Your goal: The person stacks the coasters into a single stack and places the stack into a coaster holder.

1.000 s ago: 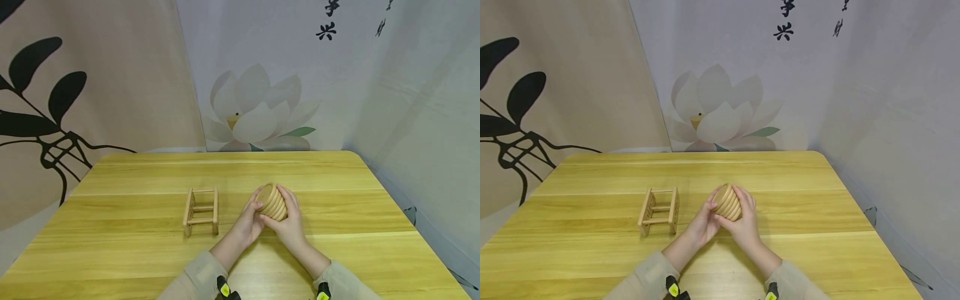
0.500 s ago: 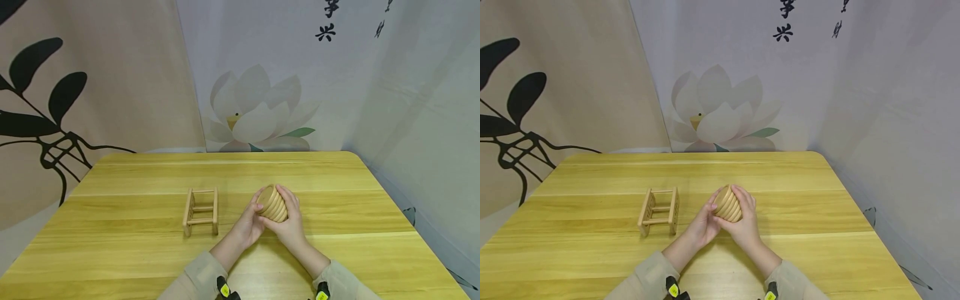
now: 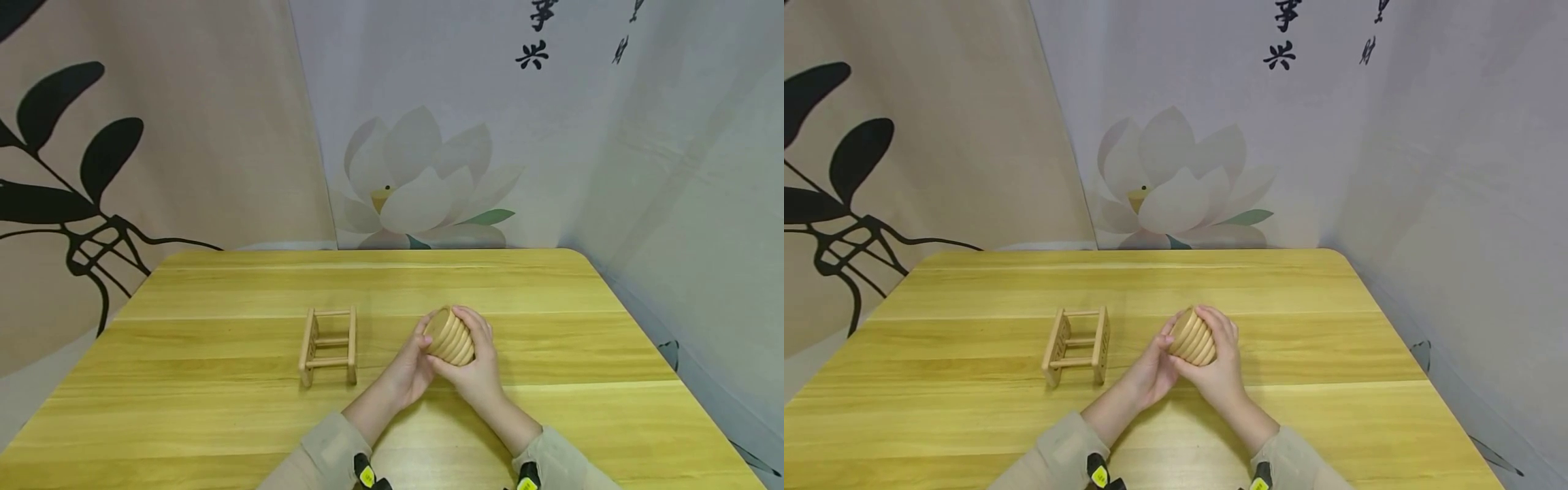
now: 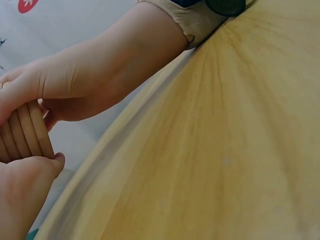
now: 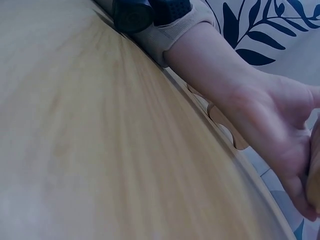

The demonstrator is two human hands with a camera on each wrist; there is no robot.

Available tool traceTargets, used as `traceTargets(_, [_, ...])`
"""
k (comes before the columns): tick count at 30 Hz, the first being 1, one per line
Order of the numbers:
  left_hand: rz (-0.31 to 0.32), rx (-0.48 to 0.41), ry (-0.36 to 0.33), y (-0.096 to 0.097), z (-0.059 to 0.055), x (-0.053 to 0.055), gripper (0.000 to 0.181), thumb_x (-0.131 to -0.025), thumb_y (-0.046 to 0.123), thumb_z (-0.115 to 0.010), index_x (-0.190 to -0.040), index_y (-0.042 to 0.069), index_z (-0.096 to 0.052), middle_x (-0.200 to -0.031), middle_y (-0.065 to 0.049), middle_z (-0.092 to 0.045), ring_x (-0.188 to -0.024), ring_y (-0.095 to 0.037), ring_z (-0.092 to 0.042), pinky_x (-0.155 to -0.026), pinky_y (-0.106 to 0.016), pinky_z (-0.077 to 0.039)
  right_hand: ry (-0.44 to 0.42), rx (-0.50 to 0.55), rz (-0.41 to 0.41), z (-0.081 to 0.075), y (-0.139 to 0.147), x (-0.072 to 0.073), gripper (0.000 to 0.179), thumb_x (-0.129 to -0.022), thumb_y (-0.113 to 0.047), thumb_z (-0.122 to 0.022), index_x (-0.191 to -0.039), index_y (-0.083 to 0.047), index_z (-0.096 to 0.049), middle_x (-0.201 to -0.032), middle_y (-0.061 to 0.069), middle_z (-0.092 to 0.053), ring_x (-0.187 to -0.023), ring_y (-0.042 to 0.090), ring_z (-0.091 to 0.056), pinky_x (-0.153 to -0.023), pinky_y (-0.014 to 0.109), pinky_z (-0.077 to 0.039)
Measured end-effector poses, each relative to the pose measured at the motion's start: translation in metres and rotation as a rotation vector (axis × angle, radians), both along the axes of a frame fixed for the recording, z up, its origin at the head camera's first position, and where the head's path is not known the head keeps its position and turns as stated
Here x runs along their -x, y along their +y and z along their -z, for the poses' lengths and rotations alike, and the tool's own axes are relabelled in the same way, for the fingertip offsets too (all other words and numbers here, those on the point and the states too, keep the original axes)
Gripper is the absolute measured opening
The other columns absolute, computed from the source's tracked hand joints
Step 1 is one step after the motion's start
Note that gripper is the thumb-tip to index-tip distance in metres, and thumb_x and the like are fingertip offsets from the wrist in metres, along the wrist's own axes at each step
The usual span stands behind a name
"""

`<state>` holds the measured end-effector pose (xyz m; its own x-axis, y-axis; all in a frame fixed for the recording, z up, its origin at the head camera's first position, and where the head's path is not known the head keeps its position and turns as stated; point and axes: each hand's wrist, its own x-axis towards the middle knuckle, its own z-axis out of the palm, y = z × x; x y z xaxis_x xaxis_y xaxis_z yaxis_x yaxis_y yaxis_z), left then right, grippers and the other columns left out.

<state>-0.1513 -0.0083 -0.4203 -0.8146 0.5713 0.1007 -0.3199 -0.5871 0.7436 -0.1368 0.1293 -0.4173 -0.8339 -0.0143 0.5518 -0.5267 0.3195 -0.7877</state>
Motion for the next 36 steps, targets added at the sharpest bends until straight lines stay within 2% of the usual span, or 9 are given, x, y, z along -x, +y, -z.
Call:
traceTargets(4, [0.004, 0.010, 0.019, 0.001, 0.001, 0.000, 0.065, -0.081, 0.023, -0.050, -0.139, 0.020, -0.021, -0.134, -0.008, -0.033, -0.115, -0.020, -0.041, -0.097, -0.033, -0.032, 0.006, 0.028, 0.002, 0.003, 0.001, 0.000, 0.084, -0.056, -0.016, -0.086, -0.129, -0.017, -0.046, -0.131, -0.004, -0.040, -0.118, 0.019, -0.033, -0.093, 0.046, -0.030])
traceTargets(10, [0.011, 0.036, 0.036, 0.001, 0.002, 0.000, 0.065, -0.080, 0.025, -0.051, -0.139, 0.022, -0.022, -0.136, -0.009, -0.031, -0.117, -0.021, -0.039, -0.098, -0.034, -0.031, 0.016, 0.035, 0.006, 0.002, 0.000, -0.001, 0.081, -0.057, -0.012, -0.086, -0.128, -0.015, -0.047, -0.129, -0.001, -0.041, -0.116, 0.020, -0.034, -0.091, 0.044, -0.031])
traceTargets(15, [0.002, 0.081, 0.056, -0.001, 0.000, -0.001, 0.064, -0.081, 0.026, -0.052, -0.138, 0.021, -0.024, -0.134, -0.010, -0.034, -0.114, -0.022, -0.042, -0.095, -0.035, -0.035, 0.020, 0.033, 0.007, 0.000, 0.000, -0.002, 0.080, -0.056, -0.012, -0.086, -0.127, -0.015, -0.048, -0.128, -0.003, -0.042, -0.115, 0.019, -0.035, -0.091, 0.043, -0.032])
traceTargets(24, [-0.001, 0.204, 0.124, -0.007, -0.006, -0.002, 0.058, -0.083, 0.024, -0.042, -0.137, 0.017, -0.024, -0.132, -0.011, -0.036, -0.113, -0.024, -0.043, -0.092, -0.037, -0.037, 0.002, -0.024, -0.007, -0.004, 0.002, -0.003, 0.081, -0.055, -0.015, -0.087, -0.126, -0.018, -0.049, -0.127, -0.004, -0.042, -0.115, 0.019, -0.035, -0.089, 0.045, -0.033])
traceTargets(30, [-0.035, 0.279, 0.126, -0.005, -0.008, -0.002, 0.062, -0.082, 0.028, -0.052, -0.137, 0.019, -0.025, -0.123, -0.013, -0.044, -0.105, -0.025, -0.051, -0.088, -0.035, -0.041, -0.031, -0.047, -0.023, -0.004, 0.003, -0.004, 0.080, -0.056, -0.008, -0.085, -0.127, -0.018, -0.047, -0.129, -0.004, -0.040, -0.112, 0.019, -0.037, -0.084, 0.042, -0.039])
traceTargets(36, [-0.046, 0.306, 0.102, -0.005, -0.010, -0.002, 0.063, -0.079, 0.026, -0.057, -0.135, 0.019, -0.028, -0.116, -0.014, -0.049, -0.097, -0.023, -0.055, -0.081, -0.033, -0.045, -0.023, -0.058, -0.039, -0.003, 0.004, -0.004, 0.080, -0.057, -0.008, -0.085, -0.127, -0.019, -0.047, -0.129, -0.002, -0.040, -0.110, 0.019, -0.039, -0.080, 0.041, -0.042])
